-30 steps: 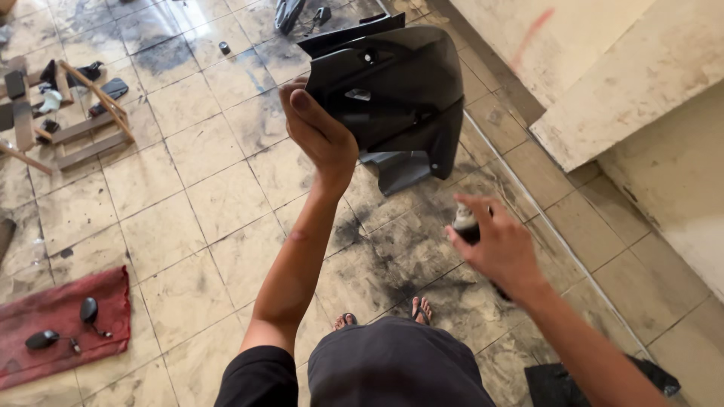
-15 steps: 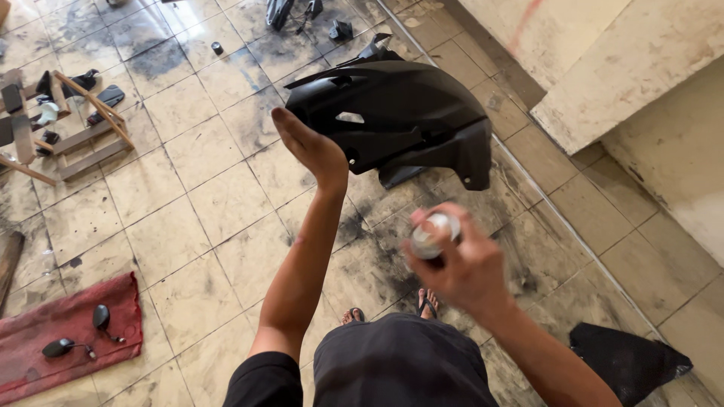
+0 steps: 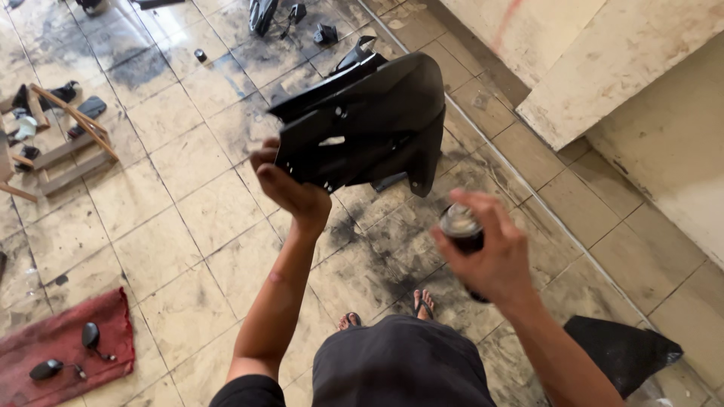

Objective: The person spray paints several black plastic motorcycle parts with a black aerosol can. They hold each part in one hand, rotate it to cover all surfaces, and then place it on the floor before picking up the next part.

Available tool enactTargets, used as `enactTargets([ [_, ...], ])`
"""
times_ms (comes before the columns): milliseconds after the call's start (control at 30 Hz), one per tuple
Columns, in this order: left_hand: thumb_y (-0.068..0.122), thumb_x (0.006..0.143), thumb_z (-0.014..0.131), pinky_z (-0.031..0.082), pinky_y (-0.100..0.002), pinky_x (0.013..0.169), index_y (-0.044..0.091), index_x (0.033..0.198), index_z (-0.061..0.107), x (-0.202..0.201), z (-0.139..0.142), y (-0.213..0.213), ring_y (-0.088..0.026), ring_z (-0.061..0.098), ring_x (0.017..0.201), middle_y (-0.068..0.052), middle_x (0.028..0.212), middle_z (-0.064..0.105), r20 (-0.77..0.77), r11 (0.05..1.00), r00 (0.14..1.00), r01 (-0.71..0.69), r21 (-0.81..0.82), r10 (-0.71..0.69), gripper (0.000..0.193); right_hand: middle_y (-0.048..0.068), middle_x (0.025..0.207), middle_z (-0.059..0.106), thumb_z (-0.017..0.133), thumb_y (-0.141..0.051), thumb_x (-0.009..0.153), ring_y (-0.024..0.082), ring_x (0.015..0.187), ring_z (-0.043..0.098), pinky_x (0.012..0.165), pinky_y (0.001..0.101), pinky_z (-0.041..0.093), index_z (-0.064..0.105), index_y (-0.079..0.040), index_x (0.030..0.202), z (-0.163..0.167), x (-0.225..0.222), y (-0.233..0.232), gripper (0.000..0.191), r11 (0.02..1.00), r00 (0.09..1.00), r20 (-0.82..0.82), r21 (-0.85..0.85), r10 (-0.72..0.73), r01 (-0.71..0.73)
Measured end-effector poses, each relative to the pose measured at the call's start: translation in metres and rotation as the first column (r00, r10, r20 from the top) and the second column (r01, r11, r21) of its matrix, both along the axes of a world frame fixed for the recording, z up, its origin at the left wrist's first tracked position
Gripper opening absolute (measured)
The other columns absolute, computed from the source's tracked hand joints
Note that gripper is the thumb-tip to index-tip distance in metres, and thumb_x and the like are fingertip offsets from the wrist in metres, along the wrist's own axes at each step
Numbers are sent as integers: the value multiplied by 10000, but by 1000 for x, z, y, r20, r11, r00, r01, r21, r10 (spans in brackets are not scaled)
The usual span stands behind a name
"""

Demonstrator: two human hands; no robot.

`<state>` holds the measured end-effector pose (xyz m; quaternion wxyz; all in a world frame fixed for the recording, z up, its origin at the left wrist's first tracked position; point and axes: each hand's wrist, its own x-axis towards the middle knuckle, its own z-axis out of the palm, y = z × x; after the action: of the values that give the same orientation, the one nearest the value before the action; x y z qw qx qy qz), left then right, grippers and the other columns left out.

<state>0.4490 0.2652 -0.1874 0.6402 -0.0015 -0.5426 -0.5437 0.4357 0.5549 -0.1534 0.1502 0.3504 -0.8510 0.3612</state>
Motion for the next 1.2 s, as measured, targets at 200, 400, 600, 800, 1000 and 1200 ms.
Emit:
enactTargets([
  [200,484,1113,374,409,-298,882,78,972,398,6,-13,-5,-148,471,909,-45,974,490,-99,968,985,160,195,-142,429,173,1189,721,844,-314,901,300,965,749,806,414,614,564,-127,1353,11,-43,1,564,975,975,-3,35,-221,221],
  [400,410,1162,423,427,-297,966,88,1014,435,-10,-18,3,-140,487,981,-49,1038,527,-64,901,961,275,335,-269,355,158,1269,688,805,-335,966,253,1074,754,925,380,655,499,-139,1391,35,3,-33,559,949,985,-38,-266,167,-171],
  [600,428,1117,345,435,-287,898,53,1034,532,-8,-6,5,-140,511,926,-49,986,551,166,925,968,120,360,-190,427,153,1125,718,829,-313,858,270,908,767,741,396,640,584,-166,1328,56,17,-28,550,999,993,108,7,47,-48],
  [800,407,1152,367,400,-293,861,65,961,424,-4,-3,-10,-130,429,898,-34,966,462,105,946,972,174,274,-209,396,182,1197,707,821,-293,899,298,985,752,803,413,622,549,-127,1354,54,9,-17,555,998,998,16,-30,-60,60],
  [1000,350,1166,361,380,-321,913,48,958,403,-17,-17,22,-164,407,926,-61,964,440,116,975,969,211,68,-218,369,135,1186,714,816,-295,994,229,1002,767,862,351,645,491,-142,1383,41,8,-30,530,919,979,-17,-342,202,-196],
  [1200,378,1147,334,393,-294,879,31,990,460,-4,-13,8,-142,432,894,-56,961,479,257,981,955,108,159,-147,401,150,1094,707,856,-342,859,236,751,731,569,344,611,549,-163,1345,20,-8,-16,602,976,988,-2,154,-154,153],
])
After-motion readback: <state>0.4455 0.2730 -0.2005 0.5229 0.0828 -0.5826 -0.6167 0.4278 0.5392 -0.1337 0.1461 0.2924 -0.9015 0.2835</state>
